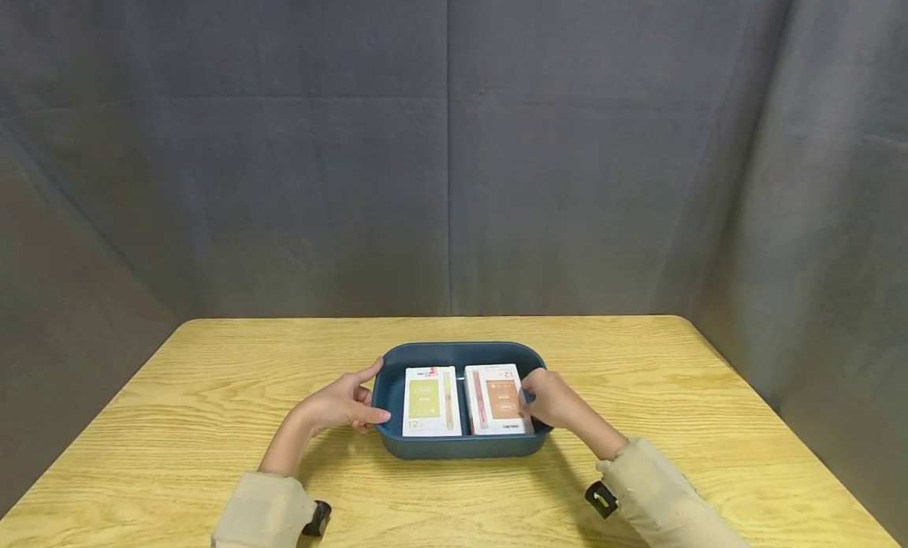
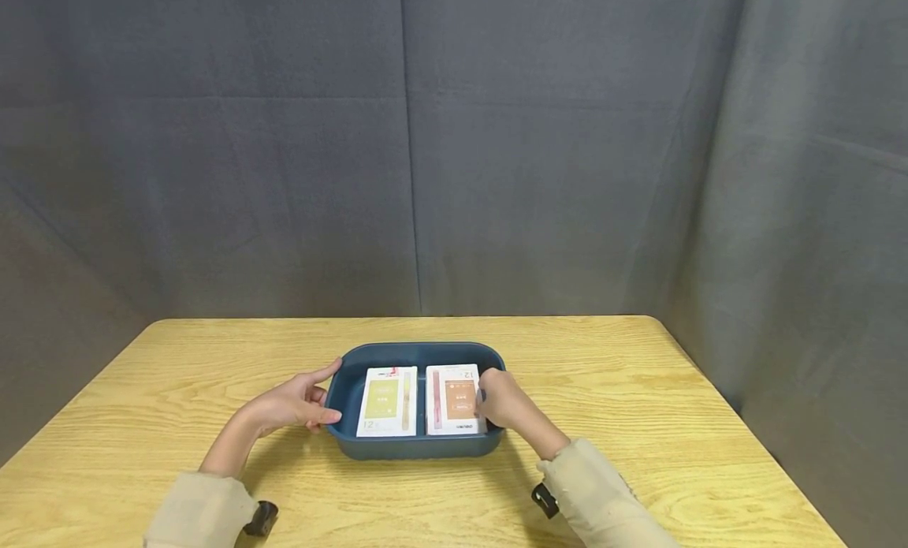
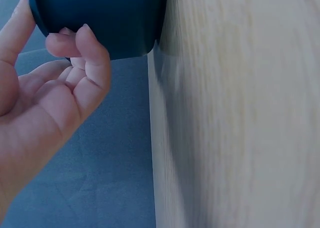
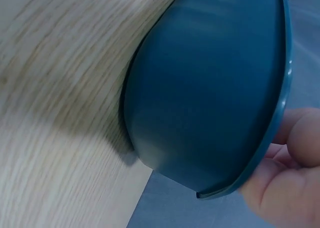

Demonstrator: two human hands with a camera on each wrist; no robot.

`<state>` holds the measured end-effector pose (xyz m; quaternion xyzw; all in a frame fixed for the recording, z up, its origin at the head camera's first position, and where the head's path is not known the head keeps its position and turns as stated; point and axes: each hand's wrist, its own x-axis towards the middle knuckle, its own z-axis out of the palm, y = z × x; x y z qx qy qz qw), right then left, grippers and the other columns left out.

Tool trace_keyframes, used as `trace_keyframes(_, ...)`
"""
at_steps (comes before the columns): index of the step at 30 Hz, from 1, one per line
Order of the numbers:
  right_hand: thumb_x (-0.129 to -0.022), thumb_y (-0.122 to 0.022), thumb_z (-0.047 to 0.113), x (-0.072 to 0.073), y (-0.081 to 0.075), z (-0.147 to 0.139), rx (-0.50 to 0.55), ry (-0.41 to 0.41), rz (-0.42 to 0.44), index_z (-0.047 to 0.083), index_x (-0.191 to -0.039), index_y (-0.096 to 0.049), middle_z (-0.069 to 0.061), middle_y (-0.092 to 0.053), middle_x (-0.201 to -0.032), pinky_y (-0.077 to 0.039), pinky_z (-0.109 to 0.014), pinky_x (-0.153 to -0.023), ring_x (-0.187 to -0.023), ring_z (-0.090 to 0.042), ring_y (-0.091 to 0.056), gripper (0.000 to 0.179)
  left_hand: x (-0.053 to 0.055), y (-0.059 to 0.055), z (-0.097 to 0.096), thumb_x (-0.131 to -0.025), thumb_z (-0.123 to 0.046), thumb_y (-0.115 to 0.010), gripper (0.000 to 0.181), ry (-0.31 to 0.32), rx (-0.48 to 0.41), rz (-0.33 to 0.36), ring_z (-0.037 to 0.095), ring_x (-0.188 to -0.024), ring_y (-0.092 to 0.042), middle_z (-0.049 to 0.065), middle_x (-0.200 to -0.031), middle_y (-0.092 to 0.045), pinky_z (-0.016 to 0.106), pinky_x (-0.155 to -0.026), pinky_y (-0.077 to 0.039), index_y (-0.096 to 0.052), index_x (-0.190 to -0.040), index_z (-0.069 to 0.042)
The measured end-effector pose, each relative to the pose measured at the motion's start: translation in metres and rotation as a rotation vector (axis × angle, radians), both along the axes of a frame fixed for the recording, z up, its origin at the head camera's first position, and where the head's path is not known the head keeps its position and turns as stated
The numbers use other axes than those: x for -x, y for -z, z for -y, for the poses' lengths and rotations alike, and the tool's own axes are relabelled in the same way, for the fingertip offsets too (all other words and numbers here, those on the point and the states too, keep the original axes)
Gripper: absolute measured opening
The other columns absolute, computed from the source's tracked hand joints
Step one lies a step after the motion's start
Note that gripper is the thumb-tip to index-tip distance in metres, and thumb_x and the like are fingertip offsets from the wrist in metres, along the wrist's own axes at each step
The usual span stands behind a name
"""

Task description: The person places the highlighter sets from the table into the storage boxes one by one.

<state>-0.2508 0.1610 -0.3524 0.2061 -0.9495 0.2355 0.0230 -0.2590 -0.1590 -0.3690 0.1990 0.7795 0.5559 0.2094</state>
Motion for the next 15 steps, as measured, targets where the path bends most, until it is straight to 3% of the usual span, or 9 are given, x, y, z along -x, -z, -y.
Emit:
trace_keyframes(3,-0.072,-0.063,-0.009,0.0007,0.0005,-0.0024,0.042,-0.022,0.008,0.003,-0.057,-0.047,0.003,-0.033,-0.053,-0.024,-0.023,-0.049,-0.05,-0.011,-0.027,0.026,0.0006,0.0,0.0001,-0.079,-0.01,-0.069,0.092,0.0,0.0,0.002,0.014,-0.046,-0.036,0.002,-0.059,-0.038,0.032,-0.058,-0.045,-0.002,-0.142,0.0)
trace_keyframes(5,-0.073,-0.063,-0.007,0.0003,0.0008,-0.0042,0.063,-0.033,-0.01,0.002,-0.059,-0.053,0.0,-0.046,-0.057,-0.035,-0.025,-0.052,-0.054,-0.011,-0.041,0.02,0.0013,-0.0005,0.0,-0.078,-0.01,-0.069,0.093,-0.002,0.004,0.002,0.014,-0.046,-0.036,0.002,-0.059,-0.038,0.033,-0.059,-0.046,-0.002,-0.142,0.0)
trace_keyframes(6,-0.074,-0.063,-0.007,0.0002,0.001,-0.0046,0.072,-0.038,-0.006,0.001,-0.061,-0.054,-0.002,-0.046,-0.056,-0.035,-0.027,-0.052,-0.054,-0.013,-0.041,0.018,0.0016,-0.0009,-0.0001,-0.078,-0.01,-0.069,0.093,-0.005,0.009,-0.001,0.014,-0.046,-0.036,0.002,-0.059,-0.038,0.033,-0.059,-0.046,-0.003,-0.142,0.0)
trace_keyframes(8,-0.074,-0.063,-0.006,-0.0011,0.0013,-0.0055,0.095,-0.032,-0.012,-0.004,-0.071,-0.061,-0.009,-0.057,-0.067,-0.042,-0.03,-0.056,-0.06,-0.017,-0.05,0.005,0.0015,-0.0022,-0.0005,-0.077,-0.009,-0.07,0.093,-0.009,0.028,-0.021,0.014,-0.046,-0.036,0.002,-0.059,-0.037,0.033,-0.058,-0.046,-0.004,-0.142,0.002)
trace_keyframes(10,-0.075,-0.063,-0.007,-0.003,0.0011,-0.0063,0.12,-0.015,-0.016,-0.008,-0.087,-0.065,-0.018,-0.062,-0.084,-0.048,-0.034,-0.063,-0.072,-0.024,-0.058,0.012,0.0009,-0.0037,-0.0013,-0.077,-0.009,-0.07,0.092,-0.015,0.06,-0.047,0.014,-0.047,-0.037,0.002,-0.058,-0.036,0.032,-0.056,-0.045,-0.006,-0.141,0.004)
trace_keyframes(12,-0.076,-0.063,-0.007,-0.0046,0.0004,-0.0063,0.159,0.011,0.001,-0.013,-0.099,-0.061,-0.022,-0.061,-0.091,-0.048,-0.033,-0.063,-0.073,-0.026,-0.059,0.024,-0.0003,-0.0053,-0.0019,-0.077,-0.009,-0.07,0.09,-0.017,0.098,-0.077,0.015,-0.046,-0.037,0.002,-0.057,-0.035,0.031,-0.053,-0.041,-0.008,-0.14,0.006)
trace_keyframes(15,-0.078,-0.064,-0.003,-0.0069,-0.0012,-0.0071,0.207,0.043,-0.028,-0.012,-0.105,-0.06,-0.023,-0.06,-0.1,-0.05,-0.034,-0.068,-0.084,-0.029,-0.06,0.029,-0.0037,-0.0082,-0.0032,-0.079,-0.012,-0.069,0.087,-0.027,0.158,-0.112,0.016,-0.046,-0.039,0.001,-0.056,-0.037,0.029,-0.05,-0.036,-0.01,-0.139,0.008)
